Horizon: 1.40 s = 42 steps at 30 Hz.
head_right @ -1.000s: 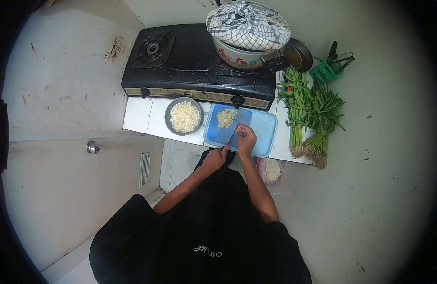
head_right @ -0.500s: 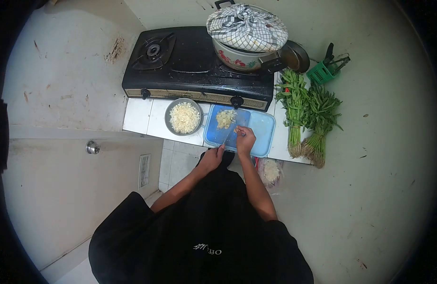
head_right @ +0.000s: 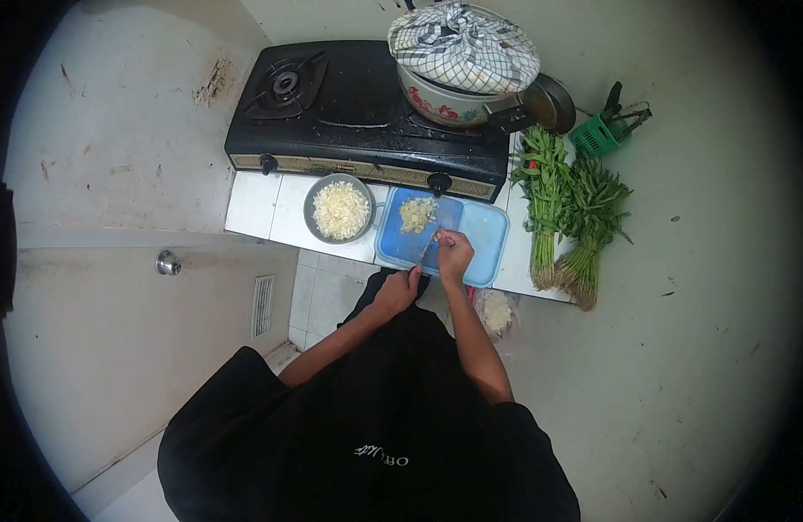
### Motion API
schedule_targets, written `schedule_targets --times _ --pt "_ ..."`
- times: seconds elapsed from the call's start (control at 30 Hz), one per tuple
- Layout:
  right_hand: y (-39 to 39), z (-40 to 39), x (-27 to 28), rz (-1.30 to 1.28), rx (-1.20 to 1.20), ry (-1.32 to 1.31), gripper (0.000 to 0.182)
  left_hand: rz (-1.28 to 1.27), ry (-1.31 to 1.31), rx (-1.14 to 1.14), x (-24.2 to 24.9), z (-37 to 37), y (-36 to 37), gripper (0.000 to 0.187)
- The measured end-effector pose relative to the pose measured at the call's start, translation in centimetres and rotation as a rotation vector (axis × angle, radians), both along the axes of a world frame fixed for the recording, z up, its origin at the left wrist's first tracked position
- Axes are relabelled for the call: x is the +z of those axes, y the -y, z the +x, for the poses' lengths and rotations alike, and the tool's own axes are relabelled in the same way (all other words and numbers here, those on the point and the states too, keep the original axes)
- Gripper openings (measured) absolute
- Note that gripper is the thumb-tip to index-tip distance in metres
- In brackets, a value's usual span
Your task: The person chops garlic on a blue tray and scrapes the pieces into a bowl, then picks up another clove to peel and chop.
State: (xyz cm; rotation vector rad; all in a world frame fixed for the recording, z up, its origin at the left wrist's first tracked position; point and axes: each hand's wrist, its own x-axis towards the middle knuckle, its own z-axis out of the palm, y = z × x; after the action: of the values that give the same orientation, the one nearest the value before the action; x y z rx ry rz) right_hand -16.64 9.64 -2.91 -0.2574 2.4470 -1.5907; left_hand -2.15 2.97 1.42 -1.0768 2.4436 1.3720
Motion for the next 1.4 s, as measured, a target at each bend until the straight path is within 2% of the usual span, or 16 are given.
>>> schedule_targets --times 0.17,0.27,0.33,0.43,0.53,0.73,0.83,0.93,1.13,1.4 --pt "0.1 0.2 0.4 0.003 0.001 -0.024 0.015 -0.045 0.081 0.016 -0.1 -1.4 0.2 0.06" --pt "0.0 0.3 0.5 0.008 -0.011 -0.002 0.014 -0.08 0.043 0.02 -0.7 -2.0 0.1 0.058" --pt "0.1 0.3 0.2 0.017 -0.008 0.003 0.015 -0.06 0.0 0.101 -0.6 -1.9 0.2 0.061" --pt "0.1 0.3 0.4 0.008 0.002 -0.058 0.014 -0.04 -0.041 0.112 -3.1 -0.4 0.7 0.063" --pt "0.0 0.3 -0.1 -0.003 0.025 -0.068 0.015 0.068 -0.068 0.043 -1.4 0.3 1.5 0.064" --pt "0.1 0.2 1.5 0.082 0.054 -0.076 0.016 0.035 -0.077 0.01 -0.4 0.6 0.7 0.063" --pt "0.1 0.2 0.8 0.049 0.028 -0.066 0.015 0.053 -0.05 0.022 1.7 0.2 1.0 0.065" --pt "0.2 0.5 -0.3 -0.019 -0.028 -0.023 0.014 0.056 0.014 -0.005 1.0 0.4 1.3 0.066" --pt "0.4 0.2 1.0 -0.009 -0.03 0.111 0.014 0.043 0.003 -0.004 -1.0 0.6 0.8 0.066" --pt "0.4 -0.1 0.7 0.039 -0.039 0.107 0.015 -0.044 0.072 0.019 0.8 -0.3 -0.2 0.063"
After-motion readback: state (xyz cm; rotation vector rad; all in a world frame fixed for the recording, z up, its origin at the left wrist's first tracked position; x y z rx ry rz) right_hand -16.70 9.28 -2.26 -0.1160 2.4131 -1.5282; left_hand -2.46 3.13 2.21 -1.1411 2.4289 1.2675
